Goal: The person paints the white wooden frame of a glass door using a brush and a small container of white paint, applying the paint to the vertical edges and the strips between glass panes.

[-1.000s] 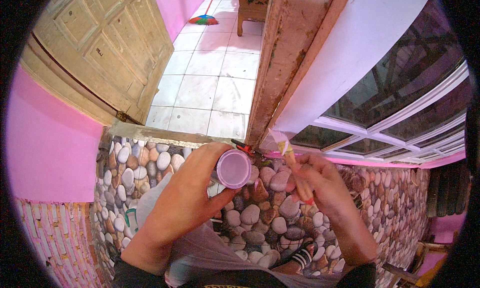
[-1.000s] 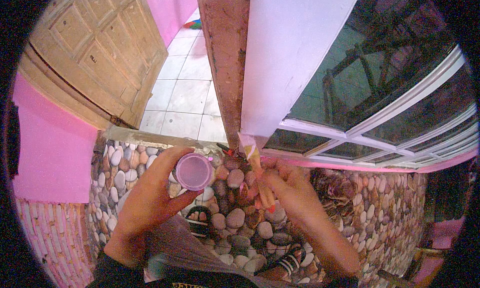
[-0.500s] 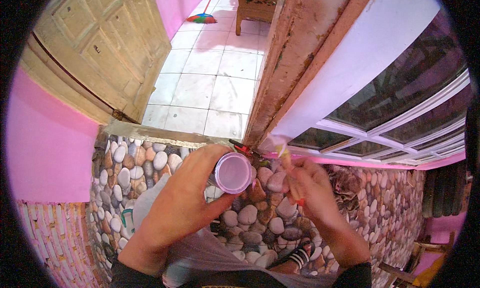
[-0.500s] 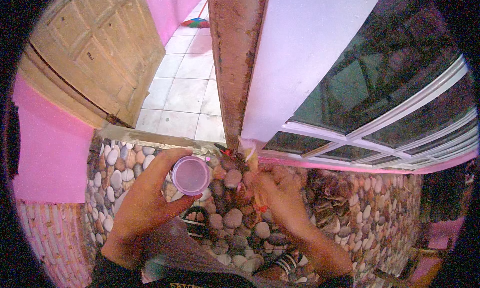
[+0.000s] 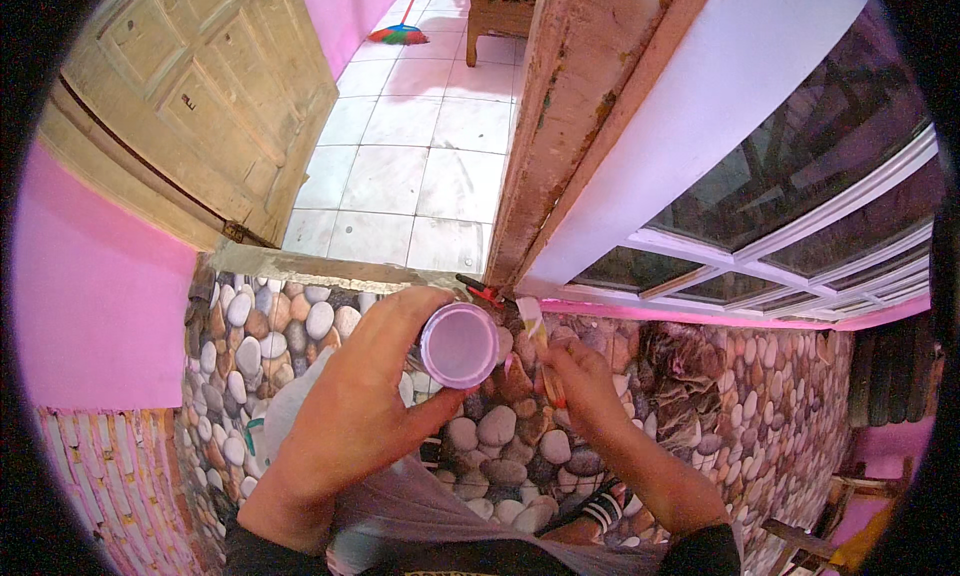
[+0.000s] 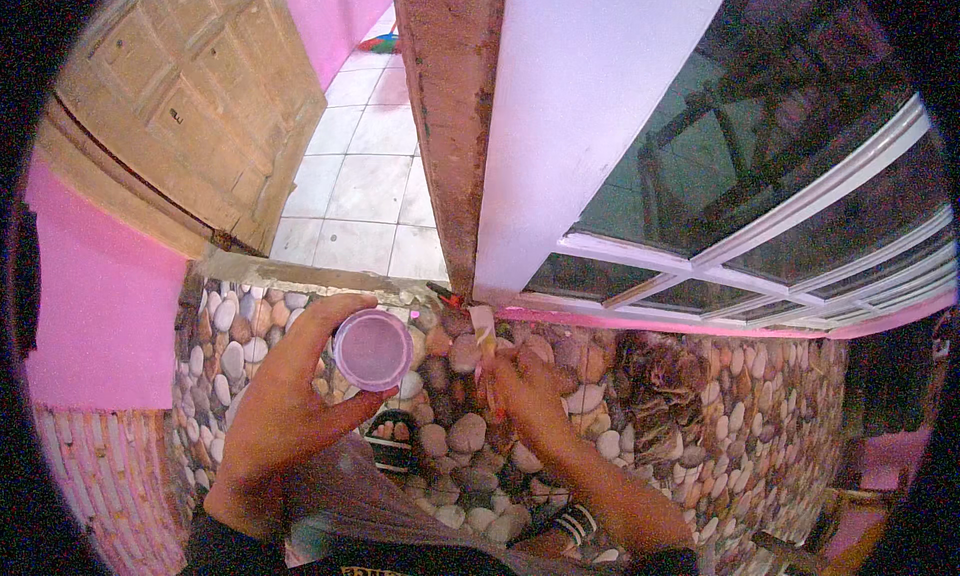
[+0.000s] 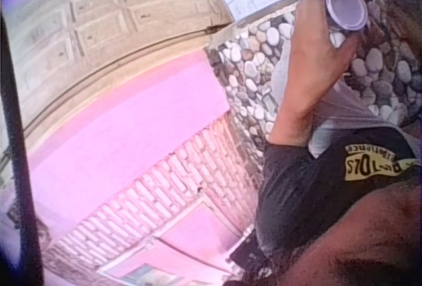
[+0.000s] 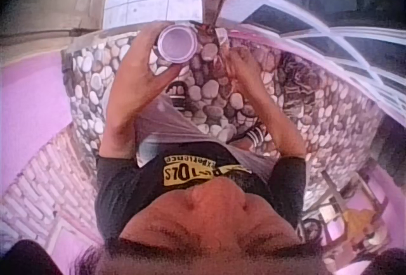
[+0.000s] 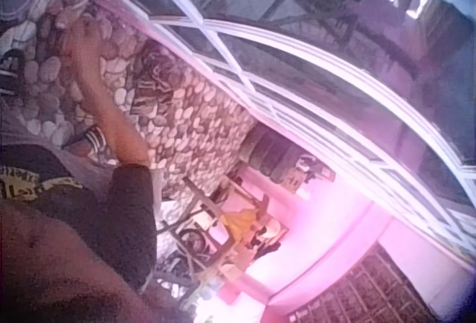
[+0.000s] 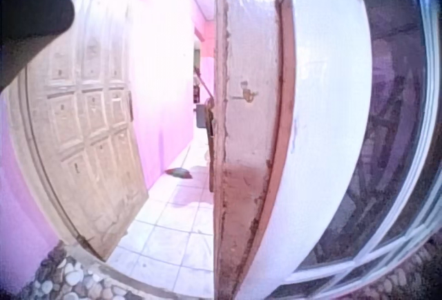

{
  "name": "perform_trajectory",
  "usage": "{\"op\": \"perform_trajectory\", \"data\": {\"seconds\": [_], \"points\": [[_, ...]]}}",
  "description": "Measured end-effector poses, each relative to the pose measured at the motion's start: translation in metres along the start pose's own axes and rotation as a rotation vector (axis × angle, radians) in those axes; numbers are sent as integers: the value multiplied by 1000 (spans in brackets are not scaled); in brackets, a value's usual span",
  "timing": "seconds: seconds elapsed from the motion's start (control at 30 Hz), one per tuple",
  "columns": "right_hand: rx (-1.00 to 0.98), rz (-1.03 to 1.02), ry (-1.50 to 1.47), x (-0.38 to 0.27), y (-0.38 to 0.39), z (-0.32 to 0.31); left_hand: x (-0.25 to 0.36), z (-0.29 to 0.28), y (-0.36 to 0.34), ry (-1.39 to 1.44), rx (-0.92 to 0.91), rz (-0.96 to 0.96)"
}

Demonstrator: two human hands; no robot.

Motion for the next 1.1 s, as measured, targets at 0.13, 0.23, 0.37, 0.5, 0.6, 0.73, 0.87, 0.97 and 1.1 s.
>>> {"op": "perform_trajectory", "data": {"seconds": [0.13, 0.23, 0.37, 0.5, 0.6, 0.73, 0.87, 0.97, 1.1], "points": [[10, -92, -126, -26, -15, 1, -2, 2, 1, -11, -4, -47], [95, -240, -170, -80, 37, 5, -4, -6, 7, -48, 29, -63], [113, -265, -88, -72, 67, -8, -4, -4, 4, -44, 29, -69], [47, -29, -5, 9, 4, -1, 1, -1, 2, -39, 10, -69], [107, -8, -5, 50, -39, -6, -1, 5, 0, -26, 5, -24], [203, -94, -105, 6, -24, 1, -3, 4, 2, -4, 26, -37], [165, -201, -61, -5, 15, 2, -2, 0, 4, -54, 34, -25], [116, -39, -122, 33, -11, 10, -4, 0, 5, -5, 41, -64], [198, -82, 53, 55, -47, -15, -2, 10, 0, -7, -9, -34]]}}
Point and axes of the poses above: each hand's wrist, its own y-axis away from the middle knuckle, its own z-axis out of the palm, x = y × z, the point moved 6 cm from there along -y, towards the middle knuckle, and after that the axes turned 9 degrees about y, right-handed, at the moved point
